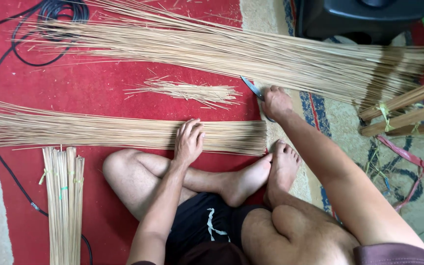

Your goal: The person sits on the floor and uses scissors to trim thin wooden sticks to a uniform length by measuring them against an existing bundle.

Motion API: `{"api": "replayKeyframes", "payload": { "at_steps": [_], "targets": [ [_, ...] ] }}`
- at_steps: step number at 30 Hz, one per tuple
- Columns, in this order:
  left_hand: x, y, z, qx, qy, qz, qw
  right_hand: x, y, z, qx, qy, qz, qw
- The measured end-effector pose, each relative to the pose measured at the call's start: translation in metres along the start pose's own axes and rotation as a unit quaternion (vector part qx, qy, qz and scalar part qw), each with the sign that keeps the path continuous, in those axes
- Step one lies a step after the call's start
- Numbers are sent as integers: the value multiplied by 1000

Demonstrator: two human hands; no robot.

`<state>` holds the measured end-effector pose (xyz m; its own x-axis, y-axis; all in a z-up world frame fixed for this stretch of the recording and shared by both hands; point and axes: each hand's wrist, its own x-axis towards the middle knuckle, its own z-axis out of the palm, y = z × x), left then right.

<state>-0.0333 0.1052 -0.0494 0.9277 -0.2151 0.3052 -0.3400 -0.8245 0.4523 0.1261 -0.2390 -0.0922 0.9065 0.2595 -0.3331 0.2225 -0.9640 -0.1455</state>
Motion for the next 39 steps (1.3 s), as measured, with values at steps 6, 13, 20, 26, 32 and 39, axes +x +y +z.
{"api": "replayKeyframes", "payload": {
  "at_steps": [6,13,20,26,32,39],
  "targets": [
    [4,-1,4,-13,16,17,1000,-17,9,3,35,-9,-1,999],
    [51,11,15,-45,35,45,997,-18,2,-30,30,57,-20,998],
    [110,3,67,-32,-44,24,998,39,-12,-9,26,87,-38,995],
    [137,5,74,-5,-99,28,995,57,-36,-56,-3,29,-37,999],
    [144,5,61,-9,-105,20,994,75,-41,-77,-53,0,-34,998],
    [126,-8,49,0,-115,-5,993,70,-40,-82,-41,42,-57,997]
  ]
}}
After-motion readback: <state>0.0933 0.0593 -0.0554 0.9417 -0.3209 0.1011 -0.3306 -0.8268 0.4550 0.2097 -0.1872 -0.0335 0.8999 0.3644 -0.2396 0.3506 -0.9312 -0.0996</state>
